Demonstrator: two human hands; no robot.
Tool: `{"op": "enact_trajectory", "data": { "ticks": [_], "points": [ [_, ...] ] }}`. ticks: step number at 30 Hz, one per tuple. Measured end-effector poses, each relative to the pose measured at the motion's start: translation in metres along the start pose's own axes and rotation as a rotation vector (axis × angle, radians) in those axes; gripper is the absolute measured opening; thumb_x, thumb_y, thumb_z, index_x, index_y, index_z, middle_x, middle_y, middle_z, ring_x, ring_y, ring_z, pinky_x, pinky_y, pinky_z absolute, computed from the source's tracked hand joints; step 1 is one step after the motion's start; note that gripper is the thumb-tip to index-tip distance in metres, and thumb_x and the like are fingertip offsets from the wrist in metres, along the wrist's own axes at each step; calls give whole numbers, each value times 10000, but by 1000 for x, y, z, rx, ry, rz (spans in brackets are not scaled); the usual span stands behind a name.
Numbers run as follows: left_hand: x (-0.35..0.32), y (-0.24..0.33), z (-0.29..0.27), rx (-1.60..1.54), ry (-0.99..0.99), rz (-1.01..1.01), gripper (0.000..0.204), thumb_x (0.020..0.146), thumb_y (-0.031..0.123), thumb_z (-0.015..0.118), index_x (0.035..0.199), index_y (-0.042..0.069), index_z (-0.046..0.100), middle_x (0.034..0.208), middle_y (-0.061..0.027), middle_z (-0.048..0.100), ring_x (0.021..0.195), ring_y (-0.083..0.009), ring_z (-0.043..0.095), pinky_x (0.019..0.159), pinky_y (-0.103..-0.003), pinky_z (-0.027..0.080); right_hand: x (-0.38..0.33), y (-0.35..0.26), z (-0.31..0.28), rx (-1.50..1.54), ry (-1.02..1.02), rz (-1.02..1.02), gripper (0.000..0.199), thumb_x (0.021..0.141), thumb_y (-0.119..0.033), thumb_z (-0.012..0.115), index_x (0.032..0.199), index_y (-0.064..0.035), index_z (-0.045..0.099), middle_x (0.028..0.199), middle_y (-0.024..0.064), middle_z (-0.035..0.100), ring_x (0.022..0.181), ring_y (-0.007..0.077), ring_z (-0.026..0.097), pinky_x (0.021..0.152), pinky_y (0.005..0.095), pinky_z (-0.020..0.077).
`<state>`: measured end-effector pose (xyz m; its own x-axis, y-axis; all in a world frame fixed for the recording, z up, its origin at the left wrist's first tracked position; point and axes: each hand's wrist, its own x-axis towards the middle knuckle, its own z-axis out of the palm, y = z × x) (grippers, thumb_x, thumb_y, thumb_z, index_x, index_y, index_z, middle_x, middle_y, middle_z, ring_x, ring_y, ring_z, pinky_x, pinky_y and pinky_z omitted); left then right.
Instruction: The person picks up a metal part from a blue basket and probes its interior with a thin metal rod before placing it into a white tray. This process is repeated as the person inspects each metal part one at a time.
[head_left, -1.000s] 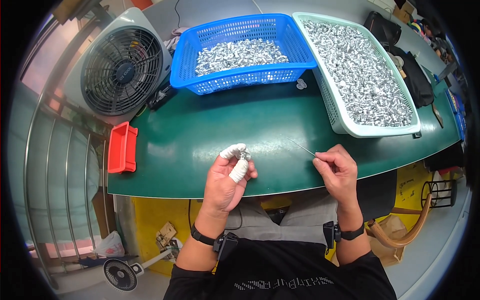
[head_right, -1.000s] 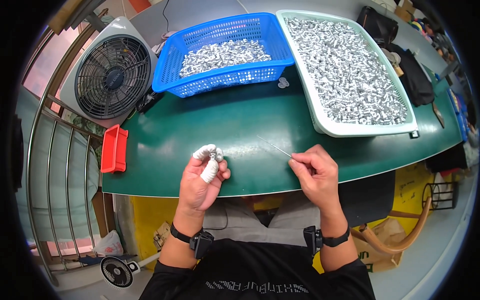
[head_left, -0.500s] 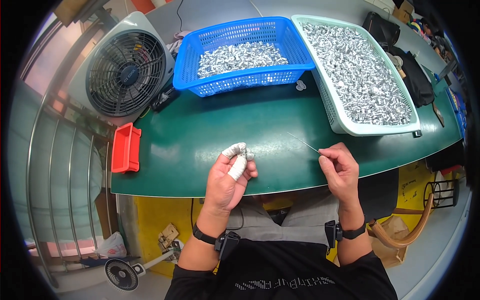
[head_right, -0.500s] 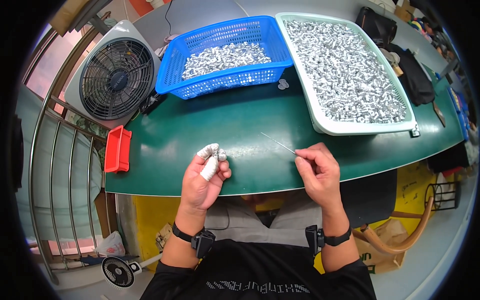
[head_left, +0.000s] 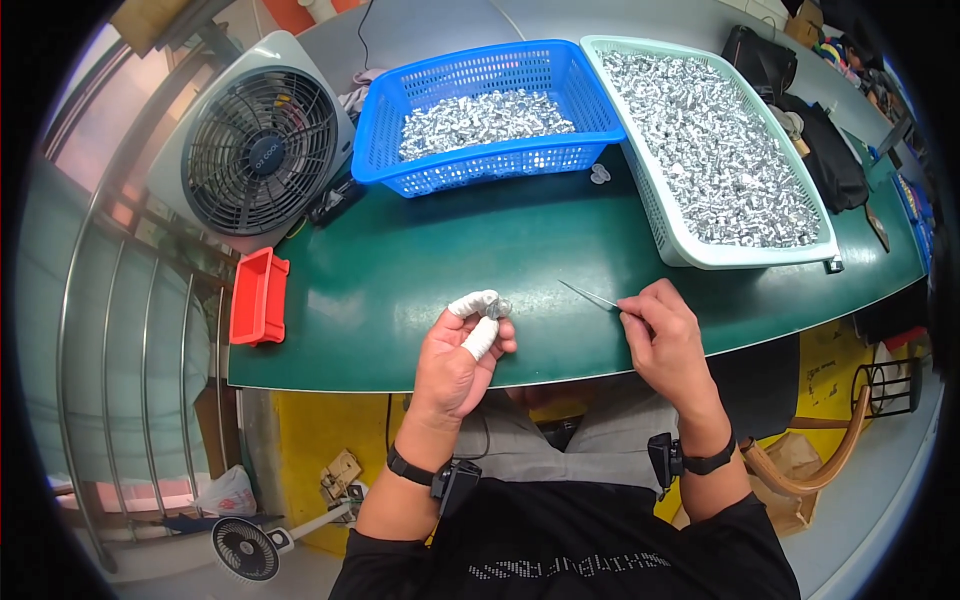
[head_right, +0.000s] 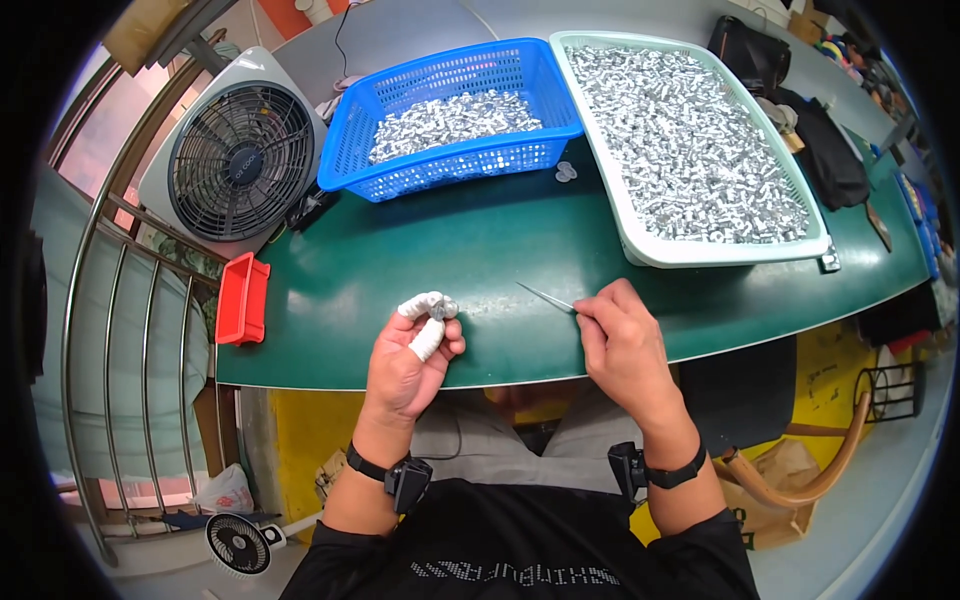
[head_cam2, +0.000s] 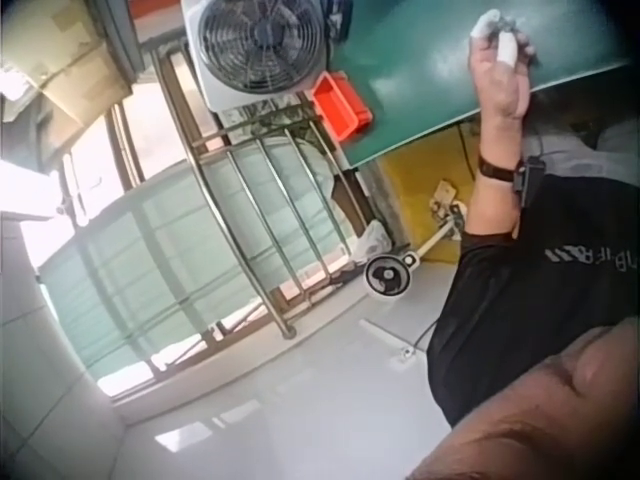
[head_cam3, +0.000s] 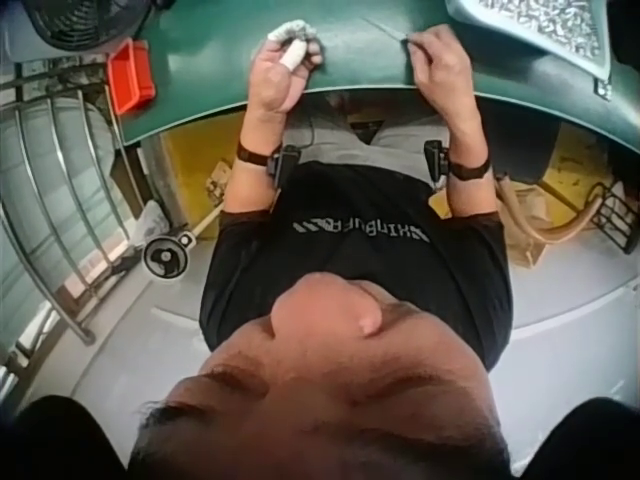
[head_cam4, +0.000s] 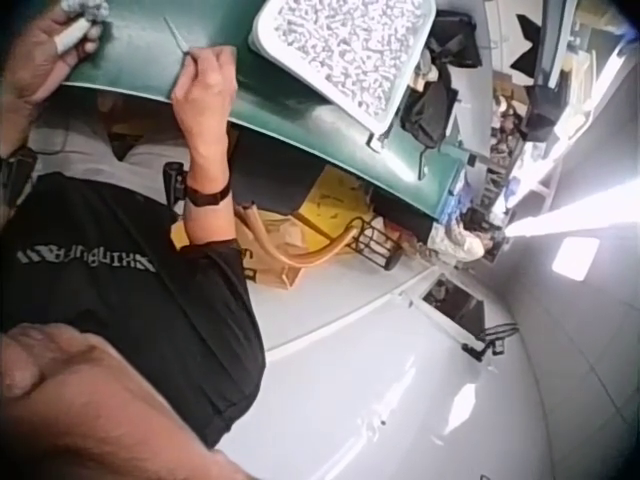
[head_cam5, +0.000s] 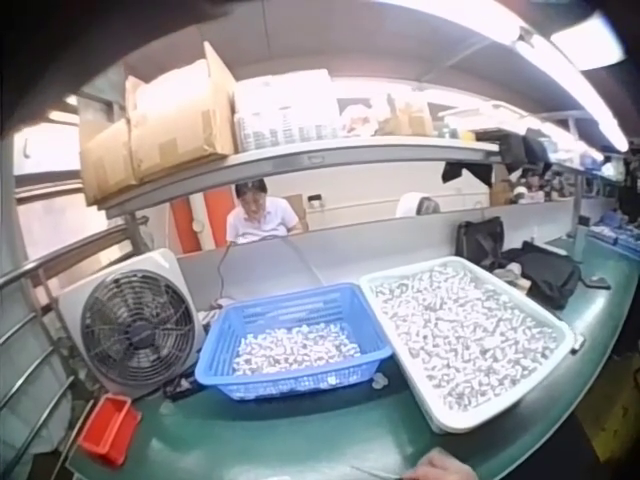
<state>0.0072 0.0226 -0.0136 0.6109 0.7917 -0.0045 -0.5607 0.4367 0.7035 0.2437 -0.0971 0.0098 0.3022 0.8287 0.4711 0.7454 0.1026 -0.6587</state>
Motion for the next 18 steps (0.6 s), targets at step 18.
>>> {"op": "enact_trajectory", "data": {
  "ticks": [18],
  "points": [
    [161,144,44,897,231,139,321,911,57,641,1217,-10,570,1007,-108,659,714,-157,640,586,-254,526,-19,14,-12,703,83,272,91,921,43,591,999,18,631,971,68,554,712,91,574,577,205,476]
  ]
}}
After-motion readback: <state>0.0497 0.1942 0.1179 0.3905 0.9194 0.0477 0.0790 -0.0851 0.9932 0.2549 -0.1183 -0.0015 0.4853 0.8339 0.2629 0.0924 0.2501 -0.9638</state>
